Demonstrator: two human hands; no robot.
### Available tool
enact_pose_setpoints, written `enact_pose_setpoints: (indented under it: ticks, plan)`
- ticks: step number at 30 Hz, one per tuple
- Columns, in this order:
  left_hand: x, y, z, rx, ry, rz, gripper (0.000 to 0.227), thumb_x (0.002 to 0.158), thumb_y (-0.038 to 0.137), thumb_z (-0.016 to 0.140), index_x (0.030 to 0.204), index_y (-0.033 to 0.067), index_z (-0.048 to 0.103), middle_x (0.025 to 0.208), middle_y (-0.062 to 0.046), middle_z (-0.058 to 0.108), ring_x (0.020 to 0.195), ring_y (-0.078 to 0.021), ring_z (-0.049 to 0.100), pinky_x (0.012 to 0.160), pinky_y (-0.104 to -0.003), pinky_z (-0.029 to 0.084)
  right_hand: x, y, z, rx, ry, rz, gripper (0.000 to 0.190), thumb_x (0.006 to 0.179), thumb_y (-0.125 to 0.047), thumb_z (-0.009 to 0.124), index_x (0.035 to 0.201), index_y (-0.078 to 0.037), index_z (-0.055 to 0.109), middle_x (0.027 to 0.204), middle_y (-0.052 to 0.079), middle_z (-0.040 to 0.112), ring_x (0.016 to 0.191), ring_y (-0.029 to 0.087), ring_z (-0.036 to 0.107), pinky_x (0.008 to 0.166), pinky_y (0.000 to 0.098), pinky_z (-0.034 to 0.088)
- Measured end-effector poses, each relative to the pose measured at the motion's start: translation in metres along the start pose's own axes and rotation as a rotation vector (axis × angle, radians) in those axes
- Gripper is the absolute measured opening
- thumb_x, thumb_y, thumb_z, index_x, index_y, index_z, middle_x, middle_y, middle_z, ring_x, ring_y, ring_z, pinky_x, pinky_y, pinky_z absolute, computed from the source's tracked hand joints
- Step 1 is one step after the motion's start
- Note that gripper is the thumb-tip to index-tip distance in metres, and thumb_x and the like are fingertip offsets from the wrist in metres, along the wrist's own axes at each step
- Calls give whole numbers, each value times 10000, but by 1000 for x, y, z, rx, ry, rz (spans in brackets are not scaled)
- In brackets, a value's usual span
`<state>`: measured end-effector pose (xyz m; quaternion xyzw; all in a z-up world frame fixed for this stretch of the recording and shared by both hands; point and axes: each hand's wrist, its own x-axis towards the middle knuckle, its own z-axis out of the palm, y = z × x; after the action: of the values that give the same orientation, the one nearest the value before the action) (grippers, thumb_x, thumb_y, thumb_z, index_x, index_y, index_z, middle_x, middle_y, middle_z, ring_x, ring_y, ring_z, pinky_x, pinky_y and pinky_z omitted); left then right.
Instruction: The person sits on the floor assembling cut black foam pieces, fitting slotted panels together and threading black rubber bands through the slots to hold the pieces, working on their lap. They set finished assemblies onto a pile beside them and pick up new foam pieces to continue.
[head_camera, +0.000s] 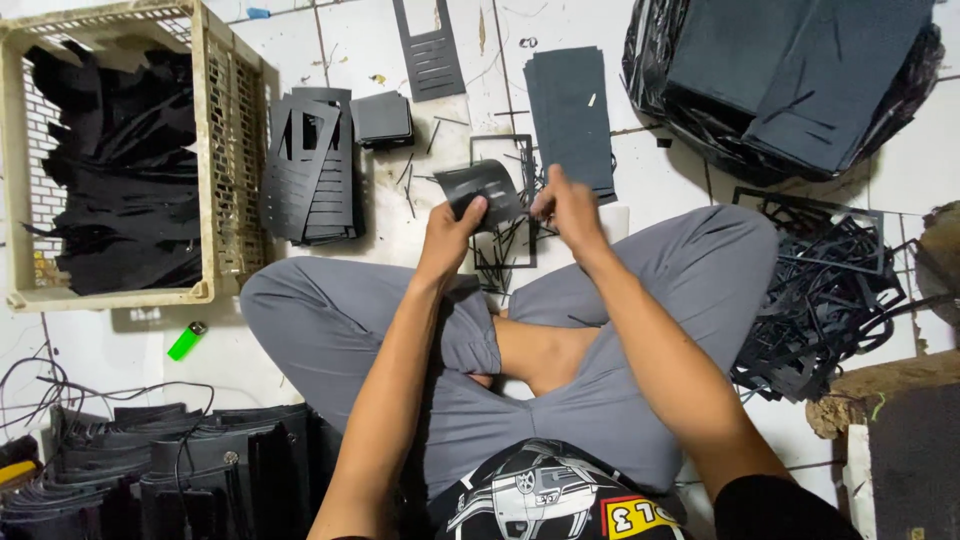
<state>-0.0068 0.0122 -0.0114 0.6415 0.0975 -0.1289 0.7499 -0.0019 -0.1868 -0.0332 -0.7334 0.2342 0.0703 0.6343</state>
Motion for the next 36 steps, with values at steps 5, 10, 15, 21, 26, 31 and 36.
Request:
enact_pose_setpoints:
  ticks: [5, 10, 15, 21, 26, 31, 36]
  plan:
    - [-14, 11, -14, 347, -394, -32, 290, 940, 244, 761, 958, -46, 758, 801, -170, 735, 798, -263, 664, 824, -417, 542, -50, -63, 3, 262, -263, 86, 986, 990, -760, 271, 1370, 101, 562, 1325, 342, 585, 1290, 415, 533, 1144, 517, 377]
    - [-21, 8, -24, 648, -479, -112, 293, 910, 245, 751, 979, -40, 737, 780, -191, 758, 816, -306, 721, 799, -413, 539, -19, -19, -6, 134, -99, -281, 254, 1003, -193, 663, 1226, -103, 742, 947, 128, 775, 895, 174, 712, 876, 297, 550]
    - [-19, 0, -28, 698, -271, -68, 299, 955, 312, 696, 1025, 22, 702, 734, -159, 738, 773, -318, 735, 766, -419, 540, 4, 14, -8, 151, -6, -323, 241, 995, -118, 688, 1227, -65, 727, 913, 135, 736, 626, 140, 679, 554, 244, 579]
    - [-33, 0, -54, 731, -106, 65, 237, 1045, 226, 555, 1098, 66, 723, 753, -145, 755, 809, -312, 761, 763, -409, 566, 29, 45, 7, 214, -65, -377, 294, 1027, -67, 596, 1311, 10, 601, 841, 84, 663, 638, 134, 665, 578, 215, 563]
    - [-75, 68, -79, 679, 142, 251, 197, 1002, 127, 608, 1135, 41, 726, 862, -218, 760, 857, -408, 744, 757, -469, 568, 3, -22, 55, 212, -184, -422, 294, 1011, -74, 618, 1301, -22, 622, 793, 65, 640, 633, 145, 679, 586, 242, 573]
    - [-85, 115, -134, 690, 412, 387, 176, 984, 73, 640, 1124, 10, 727, 925, -258, 749, 892, -456, 724, 784, -498, 565, 12, -79, 140, 228, -300, -453, 367, 968, -55, 657, 1330, 3, 636, 734, 112, 669, 605, 180, 702, 574, 281, 596]
    - [-58, 119, -187, 1084, 490, 121, 632, 997, 202, 687, 1464, -153, 450, 1419, -442, 475, 1306, -556, 506, 1080, -620, 426, 0, -129, 208, -454, -247, -354, 592, 906, -432, 713, 1365, -64, 647, 1078, 118, 776, 1112, 311, 712, 1010, 447, 537]
